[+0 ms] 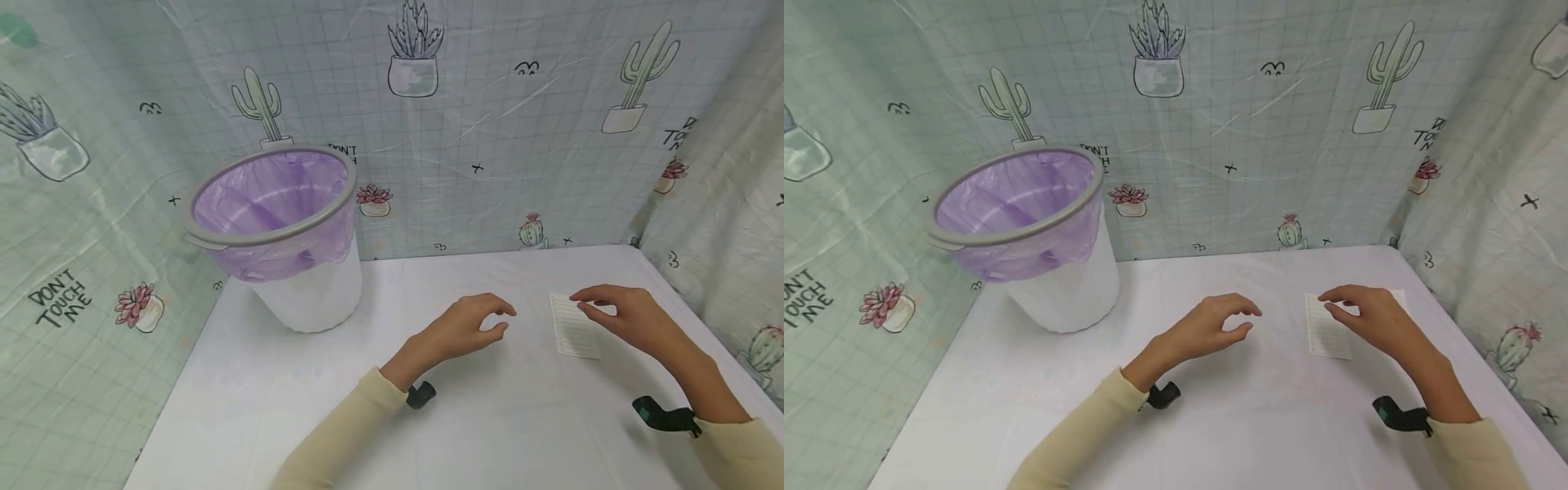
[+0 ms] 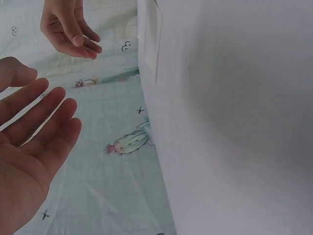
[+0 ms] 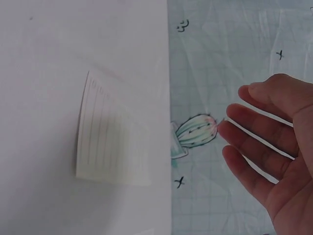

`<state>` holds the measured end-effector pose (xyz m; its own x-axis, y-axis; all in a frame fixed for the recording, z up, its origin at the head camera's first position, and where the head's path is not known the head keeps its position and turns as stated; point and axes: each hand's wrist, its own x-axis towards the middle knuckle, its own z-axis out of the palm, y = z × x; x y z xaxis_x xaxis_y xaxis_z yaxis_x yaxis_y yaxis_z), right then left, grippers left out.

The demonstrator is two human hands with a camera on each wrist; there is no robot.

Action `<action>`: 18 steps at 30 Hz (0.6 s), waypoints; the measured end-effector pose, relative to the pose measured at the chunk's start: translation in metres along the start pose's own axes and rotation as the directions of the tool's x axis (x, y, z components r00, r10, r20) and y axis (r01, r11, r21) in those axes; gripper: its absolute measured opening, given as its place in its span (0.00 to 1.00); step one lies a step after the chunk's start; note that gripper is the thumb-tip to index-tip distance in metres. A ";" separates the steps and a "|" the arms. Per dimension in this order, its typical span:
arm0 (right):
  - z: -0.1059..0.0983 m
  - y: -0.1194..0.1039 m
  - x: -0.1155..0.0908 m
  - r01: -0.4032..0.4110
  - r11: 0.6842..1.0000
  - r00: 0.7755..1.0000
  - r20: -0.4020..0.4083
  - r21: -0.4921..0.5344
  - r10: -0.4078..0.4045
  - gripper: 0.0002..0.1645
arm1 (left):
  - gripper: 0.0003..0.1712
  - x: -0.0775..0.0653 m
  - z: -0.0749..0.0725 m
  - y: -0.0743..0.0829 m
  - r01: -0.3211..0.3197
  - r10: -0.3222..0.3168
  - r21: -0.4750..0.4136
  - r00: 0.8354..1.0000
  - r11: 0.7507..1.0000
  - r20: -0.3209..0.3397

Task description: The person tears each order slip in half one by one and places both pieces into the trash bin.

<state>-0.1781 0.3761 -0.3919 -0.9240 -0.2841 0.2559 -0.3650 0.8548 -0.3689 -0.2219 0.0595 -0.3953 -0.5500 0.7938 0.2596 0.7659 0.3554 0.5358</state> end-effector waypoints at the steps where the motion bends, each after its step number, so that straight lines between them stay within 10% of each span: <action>1: 0.000 0.002 -0.001 0.001 1.000 1.000 0.004 0.000 -0.001 0.14 | 0.14 0.003 0.003 0.001 0.010 -0.010 0.010 1.000 1.000 0.011; 18: 0.011 0.043 0.010 0.009 1.000 0.971 0.237 0.003 -0.009 0.25 | 0.27 0.051 0.058 0.000 0.179 -0.184 0.043 0.963 0.983 0.197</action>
<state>-0.2043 0.4056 -0.4156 -0.9214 -0.3866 0.0403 -0.3732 0.8510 -0.3694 -0.2305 0.1288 -0.4290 -0.6049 0.7962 -0.0064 0.6690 0.5126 0.5381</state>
